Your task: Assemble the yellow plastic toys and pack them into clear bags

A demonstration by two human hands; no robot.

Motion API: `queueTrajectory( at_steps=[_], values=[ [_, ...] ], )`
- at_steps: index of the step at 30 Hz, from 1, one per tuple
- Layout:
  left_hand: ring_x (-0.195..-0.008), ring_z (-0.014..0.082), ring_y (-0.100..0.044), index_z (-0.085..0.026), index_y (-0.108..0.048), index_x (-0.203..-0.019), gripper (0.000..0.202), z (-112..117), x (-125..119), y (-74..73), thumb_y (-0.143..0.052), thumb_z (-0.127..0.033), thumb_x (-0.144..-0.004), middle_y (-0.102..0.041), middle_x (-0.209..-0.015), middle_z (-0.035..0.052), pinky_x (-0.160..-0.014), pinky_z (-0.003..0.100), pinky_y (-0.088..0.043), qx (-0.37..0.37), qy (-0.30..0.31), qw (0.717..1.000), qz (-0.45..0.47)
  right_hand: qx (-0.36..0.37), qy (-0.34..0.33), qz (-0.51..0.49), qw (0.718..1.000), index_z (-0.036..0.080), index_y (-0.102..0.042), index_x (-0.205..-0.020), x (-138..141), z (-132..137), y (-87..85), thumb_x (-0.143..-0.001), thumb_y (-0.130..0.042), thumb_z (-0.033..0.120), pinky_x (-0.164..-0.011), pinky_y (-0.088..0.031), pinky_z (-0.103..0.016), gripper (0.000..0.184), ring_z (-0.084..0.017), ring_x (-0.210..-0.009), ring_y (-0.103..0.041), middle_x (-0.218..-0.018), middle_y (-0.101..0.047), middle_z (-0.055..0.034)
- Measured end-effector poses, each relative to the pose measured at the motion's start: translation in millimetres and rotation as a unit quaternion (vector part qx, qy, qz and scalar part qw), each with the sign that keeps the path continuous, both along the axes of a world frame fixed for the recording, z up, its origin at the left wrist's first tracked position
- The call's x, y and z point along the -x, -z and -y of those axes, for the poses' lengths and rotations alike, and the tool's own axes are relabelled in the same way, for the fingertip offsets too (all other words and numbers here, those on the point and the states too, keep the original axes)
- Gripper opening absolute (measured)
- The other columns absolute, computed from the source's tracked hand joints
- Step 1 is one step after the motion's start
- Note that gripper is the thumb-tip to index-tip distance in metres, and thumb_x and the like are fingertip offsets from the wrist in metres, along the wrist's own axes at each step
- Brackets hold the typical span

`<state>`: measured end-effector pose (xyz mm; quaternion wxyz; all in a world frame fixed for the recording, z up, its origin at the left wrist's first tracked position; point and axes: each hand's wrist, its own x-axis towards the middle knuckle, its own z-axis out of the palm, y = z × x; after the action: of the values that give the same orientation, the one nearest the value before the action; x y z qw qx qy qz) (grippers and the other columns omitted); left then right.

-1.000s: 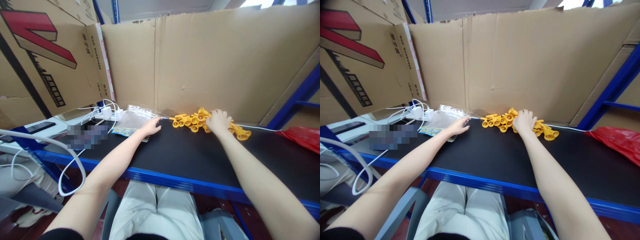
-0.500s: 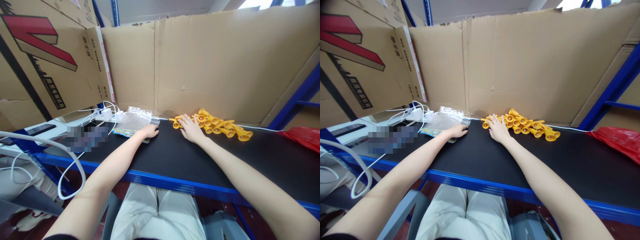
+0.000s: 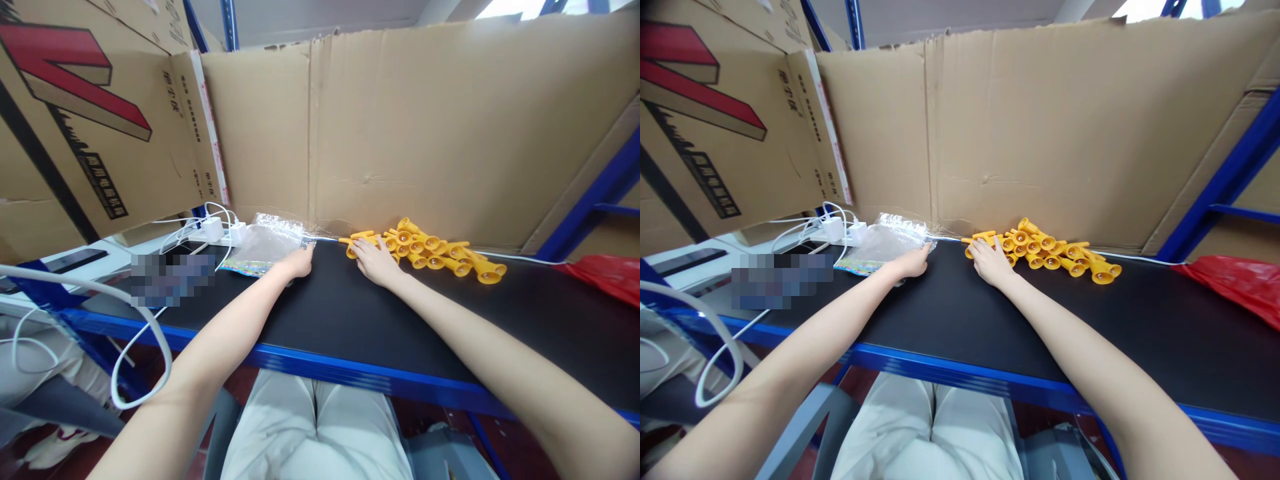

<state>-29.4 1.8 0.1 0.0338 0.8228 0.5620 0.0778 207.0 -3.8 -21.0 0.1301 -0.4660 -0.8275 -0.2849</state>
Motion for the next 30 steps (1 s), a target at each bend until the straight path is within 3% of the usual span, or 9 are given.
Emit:
queueTrajectory(
  at_steps=[4, 9, 11, 14, 16, 20, 24, 30],
  values=[
    [-0.101, 0.0282, -0.058, -0.008, -0.017, -0.139, 0.071, -0.5, 1.5, -0.6, -0.042, -0.005, -0.072, -0.056, -0.114, 0.0245, -0.08, 0.034, -0.044, -0.007, 0.017, 1.0, 0.014, -0.006, -0.012, 0.018, 1.0, 0.016, -0.046, -0.127, 8.8, -13.0, -3.7, -0.089, -0.031, 0.028, -0.105, -0.005, -0.056, 0.043, -0.026, -0.126, -0.034, -0.133, -0.044, -0.0122],
    [-0.101, 0.0268, -0.058, -0.009, -0.015, -0.139, 0.076, 2.8, 1.4, -7.1, -0.041, 0.0, -0.068, -0.059, -0.11, 0.0224, -0.084, 0.037, -0.043, -0.046, -0.001, 0.999, -0.014, 0.036, 0.036, 0.051, 0.997, 0.018, -0.06, -0.109, 22.8, -32.2, -15.7, -0.086, -0.039, 0.038, -0.101, -0.001, -0.061, 0.037, -0.029, -0.115, -0.045, -0.115, -0.058, -0.0121],
    [-0.102, 0.0281, -0.057, -0.009, -0.015, -0.139, 0.076, 5.1, -0.1, -11.2, -0.04, 0.002, -0.068, -0.057, -0.111, 0.0234, -0.089, 0.044, -0.039, -0.084, -0.017, 0.996, -0.017, 0.079, 0.081, 0.042, 0.993, 0.02, -0.063, -0.104, 26.7, -37.3, -21.3, -0.085, -0.04, 0.042, -0.099, -0.007, -0.063, 0.038, -0.029, -0.107, -0.051, -0.109, -0.061, -0.0115],
    [-0.11, 0.0296, -0.052, -0.009, -0.013, -0.139, 0.076, 10.2, -4.4, -18.0, -0.037, 0.004, -0.068, -0.051, -0.12, 0.0253, -0.096, 0.051, -0.03, -0.144, -0.013, 0.989, -0.002, 0.153, 0.132, 0.002, 0.979, 0.022, -0.061, -0.11, 26.9, -40.8, -26.8, -0.083, -0.039, 0.047, -0.091, -0.026, -0.062, 0.044, -0.032, -0.1, -0.055, -0.108, -0.062, -0.0128],
    [-0.118, 0.0292, -0.046, -0.011, -0.012, -0.139, 0.077, 14.9, -8.5, -22.2, -0.034, 0.006, -0.068, -0.045, -0.128, 0.0244, -0.1, 0.052, -0.026, -0.178, 0.007, 0.984, 0.008, 0.179, 0.143, -0.014, 0.973, 0.022, -0.059, -0.115, 23.4, -40.8, -27.7, -0.082, -0.038, 0.047, -0.085, -0.035, -0.057, 0.046, -0.033, -0.099, -0.055, -0.109, -0.061, -0.0134],
    [-0.126, 0.0241, -0.037, -0.016, -0.011, -0.14, 0.079, 25.3, -16.9, -26.1, -0.031, 0.007, -0.067, -0.039, -0.136, 0.017, -0.106, 0.05, -0.016, -0.207, 0.097, 0.974, 0.01, 0.179, 0.152, -0.016, 0.972, 0.023, -0.056, -0.119, 12.5, -35.9, -26.6, -0.082, -0.037, 0.045, -0.083, -0.038, -0.053, 0.047, -0.034, -0.101, -0.055, -0.112, -0.06, -0.0134],
    [-0.126, 0.0201, -0.038, -0.021, -0.011, -0.14, 0.081, 30.5, -23.8, -21.0, -0.03, 0.007, -0.066, -0.038, -0.138, 0.0115, -0.107, 0.046, -0.015, -0.185, 0.198, 0.963, -0.006, 0.182, 0.151, -0.011, 0.972, 0.023, -0.054, -0.123, 1.5, -27.3, -27.7, -0.082, -0.037, 0.046, -0.085, -0.038, -0.051, 0.05, -0.033, -0.103, -0.054, -0.117, -0.058, -0.013],
    [-0.129, 0.0204, -0.032, -0.019, -0.013, -0.139, 0.079, 30.9, -31.1, -10.0, -0.031, 0.008, -0.067, -0.039, -0.138, 0.0121, -0.105, 0.048, -0.02, -0.131, 0.245, 0.959, -0.048, 0.198, 0.157, -0.003, 0.967, 0.024, -0.057, -0.118, -16.2, -19.1, -30.7, -0.082, -0.038, 0.045, -0.086, -0.038, -0.047, 0.046, -0.031, -0.103, -0.054, -0.115, -0.059, -0.0102]
  ],
)
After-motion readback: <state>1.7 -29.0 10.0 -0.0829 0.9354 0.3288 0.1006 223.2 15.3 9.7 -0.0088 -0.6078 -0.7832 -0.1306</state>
